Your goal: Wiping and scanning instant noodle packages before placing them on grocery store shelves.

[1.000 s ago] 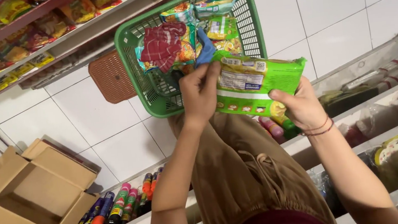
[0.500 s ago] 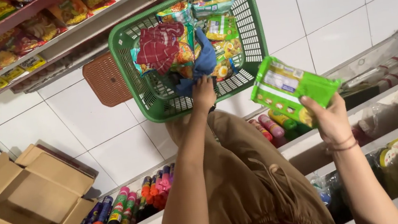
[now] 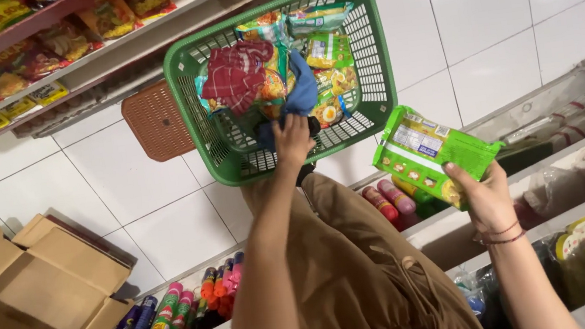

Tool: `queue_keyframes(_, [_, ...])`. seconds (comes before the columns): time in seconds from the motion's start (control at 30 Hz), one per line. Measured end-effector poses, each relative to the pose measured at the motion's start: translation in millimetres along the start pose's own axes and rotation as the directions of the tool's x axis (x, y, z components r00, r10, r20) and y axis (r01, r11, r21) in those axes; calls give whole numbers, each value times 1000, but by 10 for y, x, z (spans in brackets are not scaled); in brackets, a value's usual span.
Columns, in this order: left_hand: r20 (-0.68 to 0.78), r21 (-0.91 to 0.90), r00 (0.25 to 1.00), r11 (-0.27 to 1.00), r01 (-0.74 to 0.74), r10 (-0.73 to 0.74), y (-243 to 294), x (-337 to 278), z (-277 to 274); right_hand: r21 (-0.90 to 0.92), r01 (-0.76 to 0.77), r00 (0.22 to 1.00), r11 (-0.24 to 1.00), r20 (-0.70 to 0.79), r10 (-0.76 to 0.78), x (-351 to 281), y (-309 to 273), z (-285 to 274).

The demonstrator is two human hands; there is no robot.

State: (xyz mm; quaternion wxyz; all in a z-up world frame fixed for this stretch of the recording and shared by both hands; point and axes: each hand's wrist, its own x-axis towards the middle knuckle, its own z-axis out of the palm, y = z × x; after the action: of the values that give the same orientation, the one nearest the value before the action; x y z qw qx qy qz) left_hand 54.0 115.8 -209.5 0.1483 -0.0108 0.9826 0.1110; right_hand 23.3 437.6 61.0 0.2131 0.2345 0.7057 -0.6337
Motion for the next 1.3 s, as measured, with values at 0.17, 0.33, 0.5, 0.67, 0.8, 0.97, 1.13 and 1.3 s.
queue_keyframes(0.17, [-208,-886,832,460,63,-514,-90,-475,-1025,110,-40,998,993,49,35,37,7,103])
queue_keyframes(0.33, [5,-999,760,21,24,-649,-377,-900,-595,210,-43,989,977,145,13,37,-71,278])
queue_keyframes(0.5, [399,-829,720,-558,19,-568,-335,-1257,-765,259,26,976,965,204,-81,-65,-296,423])
queue_keyframes(0.67, [320,-612,926,-790,39,-202,170,-1446,-2016,186,170,944,968,252,-214,-193,-518,427])
queue_keyframes(0.8, [14,-870,947,-470,-147,-321,213,-1619,-2632,160,254,911,954,293,-291,-361,-703,426])
queue_keyframes(0.97, [-218,-940,947,-210,-268,-234,333,-1821,-3627,97,397,849,913,340,-405,-531,-837,439])
queue_keyframes(1.13, [-182,-923,961,-300,-240,-208,390,-2144,-3607,256,446,780,858,358,-513,-583,-907,524])
queue_keyframes(1.3, [-230,-966,926,184,-180,-301,797,-2521,-3744,333,451,771,828,322,-549,-532,-901,628])
